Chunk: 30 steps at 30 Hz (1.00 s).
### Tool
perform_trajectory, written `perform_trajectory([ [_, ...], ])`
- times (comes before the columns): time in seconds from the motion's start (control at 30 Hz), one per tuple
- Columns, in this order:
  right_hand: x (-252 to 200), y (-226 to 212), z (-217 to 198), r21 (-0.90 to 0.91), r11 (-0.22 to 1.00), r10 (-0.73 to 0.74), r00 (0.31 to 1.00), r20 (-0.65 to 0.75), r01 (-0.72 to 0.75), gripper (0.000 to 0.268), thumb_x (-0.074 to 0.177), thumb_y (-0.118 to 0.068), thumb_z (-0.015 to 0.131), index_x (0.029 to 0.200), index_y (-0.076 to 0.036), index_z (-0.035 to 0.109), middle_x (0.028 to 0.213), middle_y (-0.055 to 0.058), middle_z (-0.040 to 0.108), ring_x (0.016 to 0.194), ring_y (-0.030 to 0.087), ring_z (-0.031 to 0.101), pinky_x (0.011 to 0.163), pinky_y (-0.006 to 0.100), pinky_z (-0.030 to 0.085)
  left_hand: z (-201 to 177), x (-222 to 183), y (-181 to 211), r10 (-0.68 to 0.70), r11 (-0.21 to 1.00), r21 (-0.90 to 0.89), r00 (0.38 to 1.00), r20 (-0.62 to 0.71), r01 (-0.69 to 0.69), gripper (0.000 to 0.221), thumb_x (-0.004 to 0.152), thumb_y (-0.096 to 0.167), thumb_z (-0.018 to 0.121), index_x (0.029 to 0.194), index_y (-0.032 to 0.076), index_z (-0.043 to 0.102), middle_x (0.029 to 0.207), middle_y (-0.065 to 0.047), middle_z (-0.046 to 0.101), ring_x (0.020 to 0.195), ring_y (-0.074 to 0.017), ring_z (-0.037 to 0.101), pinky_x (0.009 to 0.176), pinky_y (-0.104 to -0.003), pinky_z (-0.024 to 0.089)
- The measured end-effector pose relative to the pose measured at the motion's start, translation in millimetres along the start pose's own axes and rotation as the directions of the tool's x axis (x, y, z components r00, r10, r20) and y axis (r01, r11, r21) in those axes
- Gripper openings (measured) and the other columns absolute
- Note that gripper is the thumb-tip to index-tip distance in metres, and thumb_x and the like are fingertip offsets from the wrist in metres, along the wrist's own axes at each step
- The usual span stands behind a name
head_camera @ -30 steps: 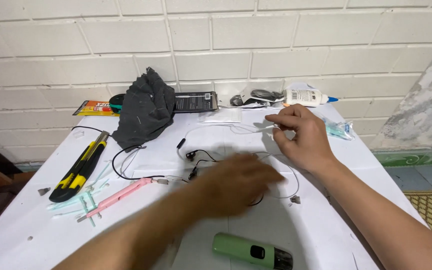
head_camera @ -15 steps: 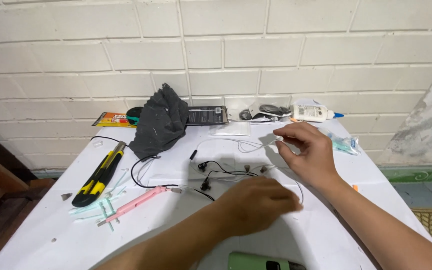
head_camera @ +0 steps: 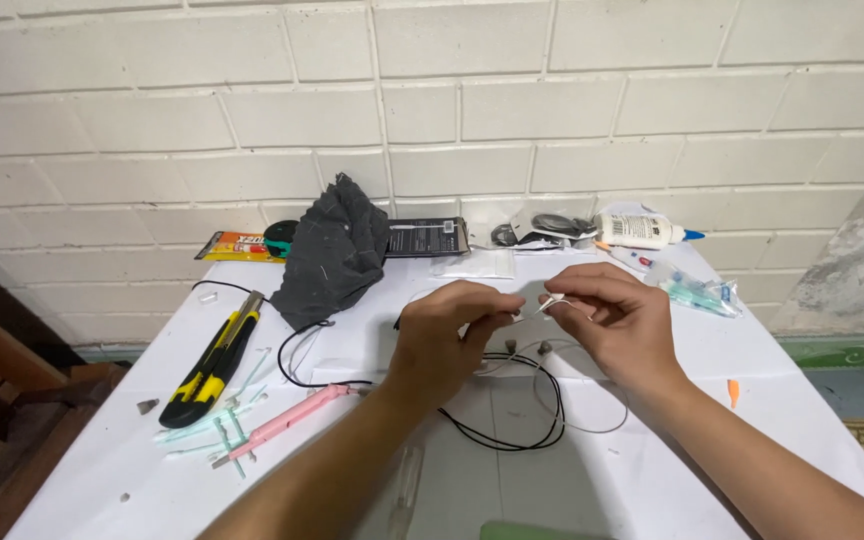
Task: Assembling or repairing small electronic components, specifically wires and connectors, on a workbench.
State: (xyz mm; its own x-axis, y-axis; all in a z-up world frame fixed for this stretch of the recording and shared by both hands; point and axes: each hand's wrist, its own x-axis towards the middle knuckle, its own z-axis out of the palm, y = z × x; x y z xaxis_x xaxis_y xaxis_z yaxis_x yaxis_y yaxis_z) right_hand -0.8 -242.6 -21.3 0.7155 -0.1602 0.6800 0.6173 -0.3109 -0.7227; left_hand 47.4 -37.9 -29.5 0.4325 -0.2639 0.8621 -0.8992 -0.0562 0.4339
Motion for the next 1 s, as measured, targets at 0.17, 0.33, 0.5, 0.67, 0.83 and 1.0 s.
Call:
perform_trajectory([
  [0.17,1,-7,-1,-0.002,1.000,-0.014,0.999,0.033,0.014,0.021,0.081,0.004,0.079,0.101,-0.001,0.081,0.094,0.015,0.075,0.076,0.009,0.063,0.068,0.022,0.055,2,-2,-5,0.018,1.000,0.006,0.999,-0.039,-0.018,0.019,0.095,0.011,0.072,0.112,0.019,0.077,0.089,-0.002,0.076,0.073,-0.0188,0.077,0.064,-0.030,0.065],
  [0.33,1,-2,-3,0.211,0.977,0.008,0.999,0.050,-0.019,0.025,0.085,0.002,0.067,0.107,0.011,0.075,0.097,0.025,0.072,0.079,0.023,0.070,0.077,0.037,0.062,5,-4,0,0.026,0.998,-0.057,0.996,-0.085,-0.031,0.021,0.093,0.002,0.072,0.109,0.015,0.077,0.090,-0.009,0.074,0.069,-0.0223,0.077,0.062,-0.032,0.066],
  [0.5,-1,-3,-3,0.119,0.993,-0.031,0.998,0.062,0.024,0.029,0.080,0.010,0.072,0.108,0.011,0.075,0.095,0.023,0.072,0.078,0.018,0.070,0.073,0.032,0.062,4,-5,7,-0.036,0.996,-0.079,0.998,-0.056,0.031,0.015,0.091,0.002,0.075,0.103,0.010,0.079,0.105,-0.014,0.074,0.079,-0.0280,0.080,0.067,-0.035,0.067],
  [0.67,-7,-6,6,0.208,0.976,0.048,0.997,0.067,-0.061,0.032,0.078,0.018,0.071,0.109,0.013,0.073,0.096,0.024,0.073,0.080,0.023,0.073,0.075,0.036,0.063,5,-5,7,-0.150,0.976,-0.166,0.988,-0.035,0.142,0.018,0.089,-0.001,0.077,0.104,0.010,0.079,0.093,-0.011,0.076,0.078,-0.0248,0.080,0.069,-0.033,0.067],
  [0.83,-10,-2,7,0.269,0.954,0.110,0.990,0.090,-0.130,0.030,0.078,0.020,0.069,0.108,0.014,0.072,0.098,0.022,0.073,0.086,0.024,0.074,0.078,0.036,0.064,4,-3,11,-0.247,0.944,-0.236,0.968,-0.036,0.232,0.016,0.087,-0.001,0.079,0.099,0.009,0.080,0.088,-0.011,0.077,0.077,-0.0222,0.079,0.068,-0.032,0.067],
  [1.0,-10,-2,5,0.273,0.952,0.109,0.987,0.116,-0.137,0.025,0.079,0.020,0.070,0.103,0.014,0.073,0.099,0.024,0.074,0.087,0.024,0.074,0.079,0.038,0.065,5,-4,13,-0.297,0.925,-0.253,0.955,-0.011,0.284,0.015,0.090,-0.003,0.075,0.100,0.008,0.080,0.085,-0.012,0.078,0.076,-0.0175,0.076,0.070,-0.033,0.066],
])
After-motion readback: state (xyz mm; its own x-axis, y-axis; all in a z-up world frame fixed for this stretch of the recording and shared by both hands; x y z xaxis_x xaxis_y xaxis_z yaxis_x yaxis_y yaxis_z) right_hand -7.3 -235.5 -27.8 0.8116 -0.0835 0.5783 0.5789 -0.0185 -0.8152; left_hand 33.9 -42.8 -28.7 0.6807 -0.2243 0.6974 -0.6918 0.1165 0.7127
